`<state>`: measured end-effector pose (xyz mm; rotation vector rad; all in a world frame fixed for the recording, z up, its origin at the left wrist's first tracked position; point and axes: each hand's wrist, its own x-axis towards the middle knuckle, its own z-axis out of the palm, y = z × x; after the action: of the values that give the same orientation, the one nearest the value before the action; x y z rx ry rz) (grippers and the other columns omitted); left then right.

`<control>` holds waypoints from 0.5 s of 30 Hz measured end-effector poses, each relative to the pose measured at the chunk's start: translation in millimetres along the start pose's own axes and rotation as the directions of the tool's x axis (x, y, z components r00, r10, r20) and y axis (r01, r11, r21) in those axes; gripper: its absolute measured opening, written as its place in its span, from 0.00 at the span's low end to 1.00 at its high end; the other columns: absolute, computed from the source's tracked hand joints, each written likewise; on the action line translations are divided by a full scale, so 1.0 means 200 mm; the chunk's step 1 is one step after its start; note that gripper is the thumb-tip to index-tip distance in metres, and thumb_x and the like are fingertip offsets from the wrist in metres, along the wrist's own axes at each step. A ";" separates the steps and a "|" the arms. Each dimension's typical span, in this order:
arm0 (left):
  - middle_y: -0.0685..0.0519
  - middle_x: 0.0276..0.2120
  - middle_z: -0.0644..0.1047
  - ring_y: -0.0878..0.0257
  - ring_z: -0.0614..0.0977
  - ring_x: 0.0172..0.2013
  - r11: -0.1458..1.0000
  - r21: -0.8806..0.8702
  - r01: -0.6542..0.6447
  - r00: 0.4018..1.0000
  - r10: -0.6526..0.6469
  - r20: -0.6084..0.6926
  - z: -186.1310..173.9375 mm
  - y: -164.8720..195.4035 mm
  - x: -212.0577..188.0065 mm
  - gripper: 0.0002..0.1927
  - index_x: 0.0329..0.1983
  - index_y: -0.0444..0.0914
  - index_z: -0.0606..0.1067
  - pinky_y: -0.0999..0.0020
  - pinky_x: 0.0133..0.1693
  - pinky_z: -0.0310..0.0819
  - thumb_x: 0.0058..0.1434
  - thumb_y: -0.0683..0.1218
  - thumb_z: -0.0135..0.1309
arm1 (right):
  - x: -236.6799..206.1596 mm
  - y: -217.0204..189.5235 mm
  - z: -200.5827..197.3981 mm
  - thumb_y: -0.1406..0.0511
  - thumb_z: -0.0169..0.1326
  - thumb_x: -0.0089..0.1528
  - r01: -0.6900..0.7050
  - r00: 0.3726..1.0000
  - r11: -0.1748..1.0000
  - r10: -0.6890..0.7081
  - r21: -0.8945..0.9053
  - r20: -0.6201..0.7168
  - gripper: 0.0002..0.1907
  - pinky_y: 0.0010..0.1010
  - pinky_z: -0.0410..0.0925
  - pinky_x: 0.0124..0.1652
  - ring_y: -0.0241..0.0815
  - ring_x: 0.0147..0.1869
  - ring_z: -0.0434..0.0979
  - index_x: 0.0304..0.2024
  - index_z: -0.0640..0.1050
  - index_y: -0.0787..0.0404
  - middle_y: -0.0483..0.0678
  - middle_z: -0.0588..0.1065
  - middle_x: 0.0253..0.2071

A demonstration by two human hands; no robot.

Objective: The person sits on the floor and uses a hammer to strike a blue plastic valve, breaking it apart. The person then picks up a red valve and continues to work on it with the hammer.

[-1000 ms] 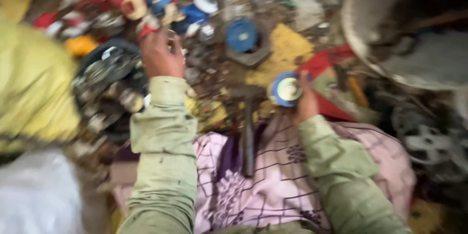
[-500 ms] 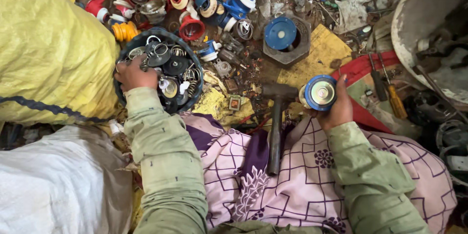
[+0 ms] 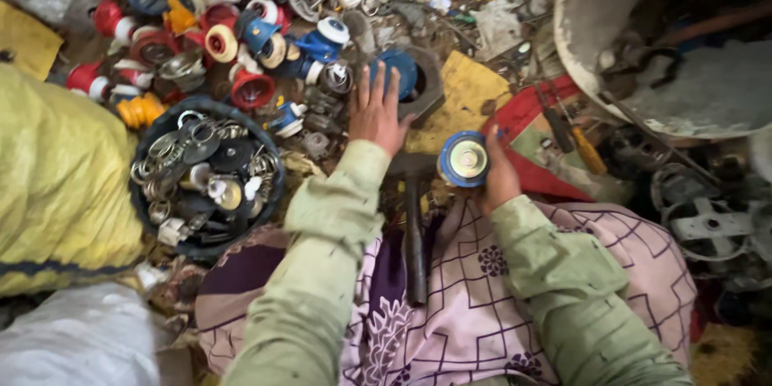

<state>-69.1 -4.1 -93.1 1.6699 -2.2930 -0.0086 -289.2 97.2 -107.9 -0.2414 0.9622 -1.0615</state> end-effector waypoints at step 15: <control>0.44 0.35 0.83 0.53 0.86 0.31 -0.191 -0.860 0.473 0.749 -0.426 0.507 -0.37 -0.53 -0.26 0.12 0.39 0.31 0.80 0.51 0.36 0.85 0.64 0.47 0.62 | -0.01 0.06 -0.08 0.37 0.38 0.65 -0.019 0.994 0.995 0.008 -0.098 -0.109 0.33 0.49 0.77 0.38 0.44 0.43 0.83 0.53 0.76 0.50 0.44 0.80 0.45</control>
<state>62.5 21.8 -54.5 1.3370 -0.7379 -1.4968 -294.0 108.4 -122.8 -0.2600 1.1142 -1.0237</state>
